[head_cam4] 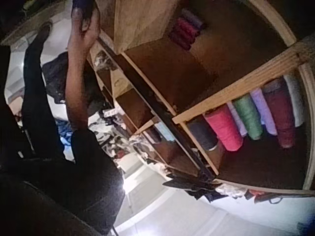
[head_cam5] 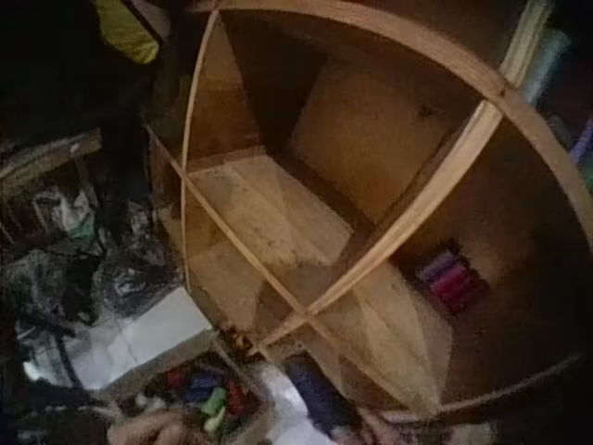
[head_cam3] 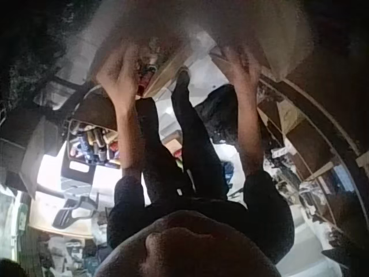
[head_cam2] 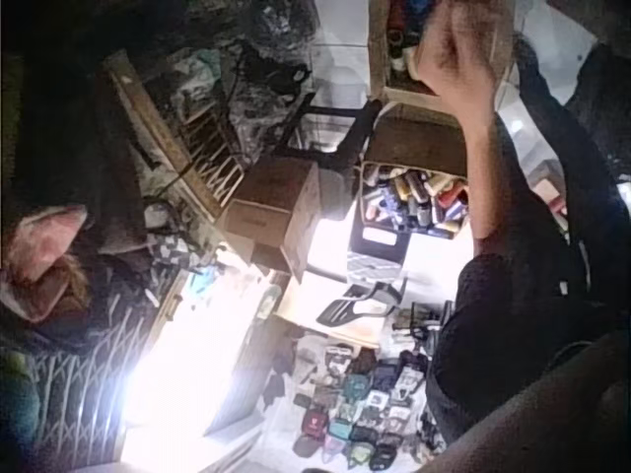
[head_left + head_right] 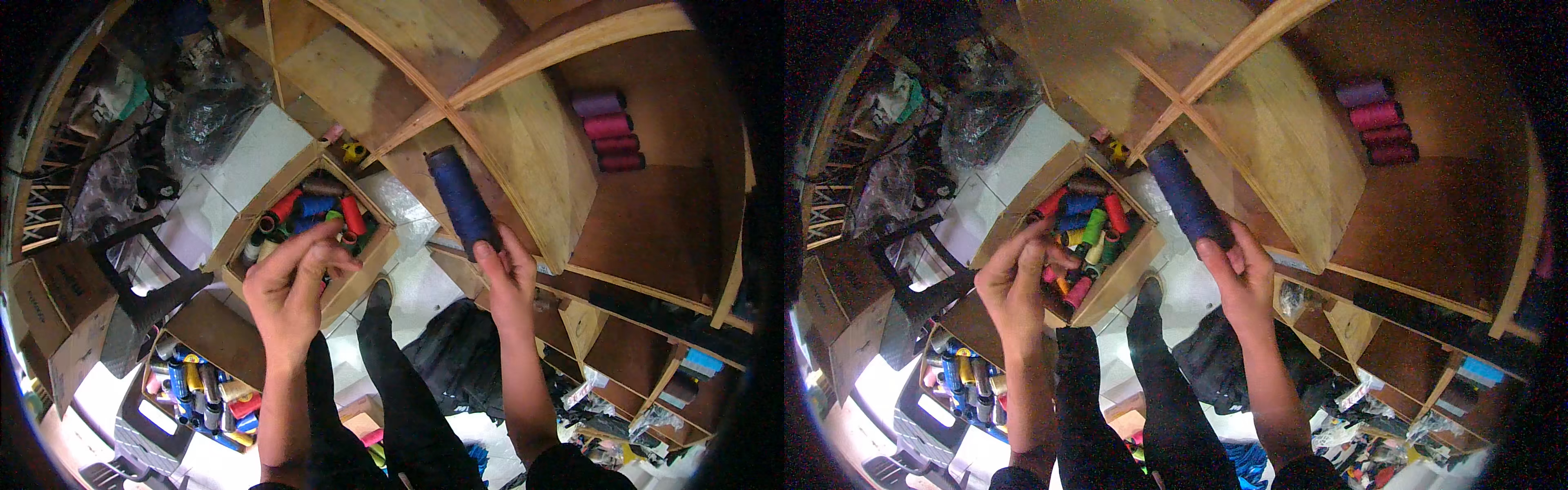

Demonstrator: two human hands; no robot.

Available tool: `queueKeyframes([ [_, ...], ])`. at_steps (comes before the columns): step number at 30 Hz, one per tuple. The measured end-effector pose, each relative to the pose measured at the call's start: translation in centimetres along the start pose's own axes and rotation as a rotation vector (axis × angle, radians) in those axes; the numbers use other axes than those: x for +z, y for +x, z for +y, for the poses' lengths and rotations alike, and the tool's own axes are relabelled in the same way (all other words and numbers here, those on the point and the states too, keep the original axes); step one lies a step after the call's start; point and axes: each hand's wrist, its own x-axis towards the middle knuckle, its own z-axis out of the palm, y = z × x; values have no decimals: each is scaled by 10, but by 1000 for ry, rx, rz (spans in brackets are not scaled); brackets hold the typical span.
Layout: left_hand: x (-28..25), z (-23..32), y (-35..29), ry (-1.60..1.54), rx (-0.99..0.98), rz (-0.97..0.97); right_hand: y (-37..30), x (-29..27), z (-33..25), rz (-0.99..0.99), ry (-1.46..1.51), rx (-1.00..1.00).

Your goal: The person picks up thread spools from cardboard boxes on the floor and places them onto shelves of a wooden cabinet.

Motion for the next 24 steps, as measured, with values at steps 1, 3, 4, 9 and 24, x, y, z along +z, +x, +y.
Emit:
queueKeyframes([
  [1, -9, 4, -4, 182, 51, -75, -1, 3, -1, 2, -50, -1],
  [3, -18, 15, -5, 366, 230, -206, -2, 8, -3, 23, -222, -94],
  [4, -21, 23, -5, 462, 321, -270, -1, 11, 0, 40, -341, -186],
  [9, -20, 38, 3, 763, 468, -522, -3, 7, -14, -405, -779, -453],
  [24, 32, -46, -9, 105, -313, -440, -28, 31, 9, -30, -628, -482],
])
